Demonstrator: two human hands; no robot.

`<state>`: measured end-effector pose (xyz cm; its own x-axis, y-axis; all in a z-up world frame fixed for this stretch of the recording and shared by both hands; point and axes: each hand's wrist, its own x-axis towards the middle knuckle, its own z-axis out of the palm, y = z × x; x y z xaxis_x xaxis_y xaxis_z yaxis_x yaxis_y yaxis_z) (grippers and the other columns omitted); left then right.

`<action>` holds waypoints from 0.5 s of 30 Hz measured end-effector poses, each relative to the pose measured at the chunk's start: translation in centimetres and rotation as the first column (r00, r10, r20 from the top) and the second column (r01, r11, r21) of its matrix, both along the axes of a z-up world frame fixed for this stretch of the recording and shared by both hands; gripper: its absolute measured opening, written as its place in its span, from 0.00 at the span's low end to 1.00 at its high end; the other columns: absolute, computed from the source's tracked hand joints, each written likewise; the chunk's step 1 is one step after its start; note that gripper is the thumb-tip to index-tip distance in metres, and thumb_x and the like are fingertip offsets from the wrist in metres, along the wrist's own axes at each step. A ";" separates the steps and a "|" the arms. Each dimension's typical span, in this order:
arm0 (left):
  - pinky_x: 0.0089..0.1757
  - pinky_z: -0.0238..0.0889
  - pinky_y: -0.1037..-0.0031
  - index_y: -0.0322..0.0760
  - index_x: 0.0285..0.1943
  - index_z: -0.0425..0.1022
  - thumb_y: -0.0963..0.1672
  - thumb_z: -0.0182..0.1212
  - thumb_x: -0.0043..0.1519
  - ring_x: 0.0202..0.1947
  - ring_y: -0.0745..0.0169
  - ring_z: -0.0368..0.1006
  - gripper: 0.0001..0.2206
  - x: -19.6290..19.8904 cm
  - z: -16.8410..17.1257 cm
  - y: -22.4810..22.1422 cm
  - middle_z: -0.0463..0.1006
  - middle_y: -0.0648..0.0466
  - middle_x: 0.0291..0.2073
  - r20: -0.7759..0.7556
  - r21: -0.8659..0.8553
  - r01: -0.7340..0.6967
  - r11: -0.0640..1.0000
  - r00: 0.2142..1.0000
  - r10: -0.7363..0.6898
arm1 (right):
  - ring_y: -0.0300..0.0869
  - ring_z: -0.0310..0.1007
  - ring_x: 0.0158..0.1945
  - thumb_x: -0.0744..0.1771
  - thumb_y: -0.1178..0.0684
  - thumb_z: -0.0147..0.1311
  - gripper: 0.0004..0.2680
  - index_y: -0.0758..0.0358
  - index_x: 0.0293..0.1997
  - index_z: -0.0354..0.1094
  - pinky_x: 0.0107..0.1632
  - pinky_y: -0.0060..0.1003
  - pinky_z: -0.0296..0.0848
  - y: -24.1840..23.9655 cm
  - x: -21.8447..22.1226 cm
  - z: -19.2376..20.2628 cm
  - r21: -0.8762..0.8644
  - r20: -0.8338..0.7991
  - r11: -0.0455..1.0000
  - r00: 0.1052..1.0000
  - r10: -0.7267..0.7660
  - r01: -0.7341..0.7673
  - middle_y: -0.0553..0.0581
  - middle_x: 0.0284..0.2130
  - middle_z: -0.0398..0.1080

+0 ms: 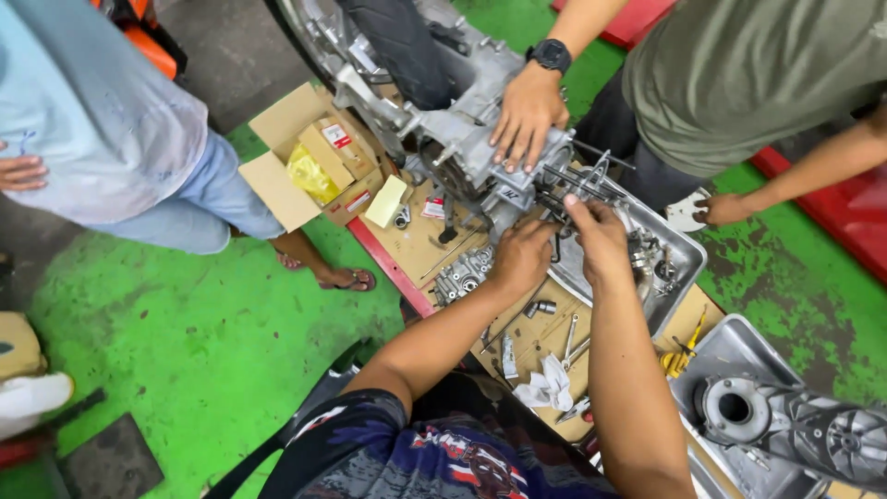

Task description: Applying sealant to a cylinder head gasket and installing it onto a motorcycle engine block.

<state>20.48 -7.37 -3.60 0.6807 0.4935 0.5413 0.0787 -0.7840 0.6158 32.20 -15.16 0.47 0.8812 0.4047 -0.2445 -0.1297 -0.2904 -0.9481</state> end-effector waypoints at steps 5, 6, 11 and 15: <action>0.43 0.73 0.63 0.50 0.51 0.81 0.42 0.60 0.59 0.41 0.46 0.81 0.13 0.4 -3.1 -0.1 0.81 0.54 0.39 -0.026 -0.259 -0.017 0.966 1.000 0.011 | 0.66 0.72 0.57 0.63 0.30 0.72 0.36 0.73 0.66 0.62 0.54 0.61 0.73 0.9 0.9 0.6 -0.105 0.026 0.994 1.000 -0.016 0.019 0.76 0.50 0.71; 0.42 0.73 0.59 0.46 0.50 0.82 0.41 0.61 0.59 0.41 0.41 0.81 0.12 -1.0 -2.4 -0.9 0.82 0.48 0.38 -0.050 -0.324 -0.035 0.945 0.999 0.020 | 0.64 0.74 0.56 0.61 0.27 0.72 0.36 0.68 0.66 0.64 0.53 0.61 0.75 0.4 0.5 0.0 -0.187 0.055 0.982 0.998 0.010 0.000 0.73 0.48 0.73; 0.48 0.71 0.65 0.43 0.57 0.79 0.40 0.57 0.61 0.45 0.47 0.80 0.15 -4.4 -3.6 -1.4 0.82 0.49 0.45 -0.123 -0.476 0.023 0.879 0.988 -0.093 | 0.59 0.66 0.66 0.61 0.29 0.72 0.41 0.72 0.71 0.51 0.63 0.52 0.69 -0.3 -0.6 4.9 -0.213 -0.081 0.975 0.996 0.040 -0.056 0.71 0.61 0.65; 0.35 0.70 0.73 0.39 0.64 0.75 0.39 0.57 0.63 0.24 0.66 0.72 0.18 -6.8 -1.5 -0.7 0.81 0.47 0.53 -0.198 -0.538 0.061 0.841 0.960 -0.196 | 0.48 0.71 0.65 0.58 0.28 0.70 0.42 0.61 0.72 0.50 0.64 0.43 0.71 0.6 0.0 5.5 -0.220 -0.118 0.972 0.991 0.056 -0.082 0.60 0.60 0.71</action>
